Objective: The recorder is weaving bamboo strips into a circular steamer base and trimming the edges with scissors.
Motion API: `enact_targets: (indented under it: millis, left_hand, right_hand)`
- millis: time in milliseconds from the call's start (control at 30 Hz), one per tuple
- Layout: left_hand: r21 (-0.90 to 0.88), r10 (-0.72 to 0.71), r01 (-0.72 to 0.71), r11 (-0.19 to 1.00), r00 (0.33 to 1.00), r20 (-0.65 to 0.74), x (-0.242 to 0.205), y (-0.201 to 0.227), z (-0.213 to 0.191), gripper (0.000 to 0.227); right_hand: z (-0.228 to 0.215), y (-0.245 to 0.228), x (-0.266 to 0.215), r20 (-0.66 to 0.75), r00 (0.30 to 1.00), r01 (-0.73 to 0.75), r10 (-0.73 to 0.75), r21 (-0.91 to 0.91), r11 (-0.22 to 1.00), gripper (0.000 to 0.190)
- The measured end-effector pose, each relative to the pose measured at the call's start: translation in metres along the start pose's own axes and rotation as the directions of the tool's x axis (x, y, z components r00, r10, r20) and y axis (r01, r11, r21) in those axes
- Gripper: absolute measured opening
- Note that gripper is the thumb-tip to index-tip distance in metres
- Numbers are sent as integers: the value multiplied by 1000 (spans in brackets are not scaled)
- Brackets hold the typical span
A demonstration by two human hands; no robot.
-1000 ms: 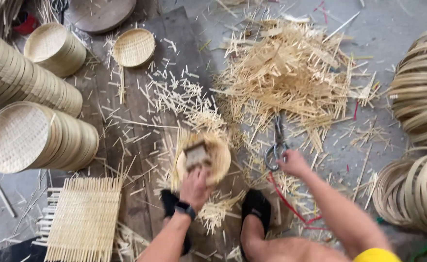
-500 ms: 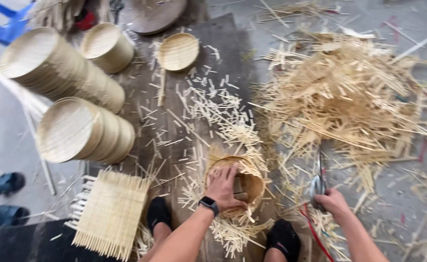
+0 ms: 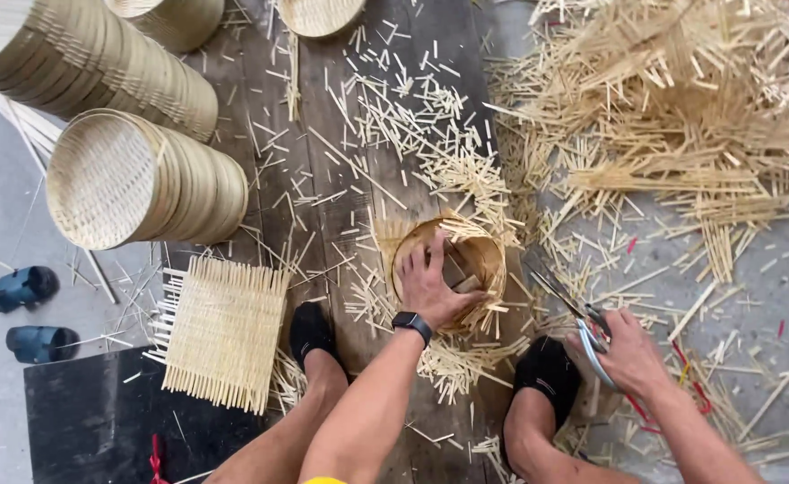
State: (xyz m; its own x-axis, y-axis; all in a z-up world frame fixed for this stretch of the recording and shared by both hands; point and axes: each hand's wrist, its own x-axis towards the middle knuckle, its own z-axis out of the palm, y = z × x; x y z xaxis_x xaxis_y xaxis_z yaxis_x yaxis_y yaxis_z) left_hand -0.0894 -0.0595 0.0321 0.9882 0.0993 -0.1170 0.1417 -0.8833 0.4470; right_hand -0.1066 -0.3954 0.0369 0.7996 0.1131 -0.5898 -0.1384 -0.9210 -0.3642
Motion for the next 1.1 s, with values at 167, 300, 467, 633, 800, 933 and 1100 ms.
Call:
enact_targets:
  millis: [167,300,467,633,800,933,1100]
  left_hand:
    - [-21,-118,118,993,993,-10,-9,18,20,136]
    - [-45,-136,133,990,989,-57,-16,22,29,134]
    - [-58,-79,79,995,997,1,-15,12,22,135]
    - [-67,-62,65,996,997,49,-16,16,27,131]
    - [-84,-40,48,995,995,92,-18,19,21,132]
    - [-83,25,-13,996,989,146,-11,14,8,134]
    - [-74,58,-39,997,960,273,-7,17,8,134]
  right_hand:
    - [2,-33,24,-105,987,99,-119,-175,980,73]
    - [-14,-72,41,-50,994,65,-93,-403,913,68]
    - [-26,-38,60,107,994,81,-36,-457,886,49]
    - [-30,-52,61,46,996,84,-70,-491,867,56]
    - [10,-34,90,-90,959,152,-270,-640,753,45]
    - [-2,-10,99,101,984,181,-150,-523,833,34]
    - [19,-24,114,-212,861,179,-462,-724,666,65]
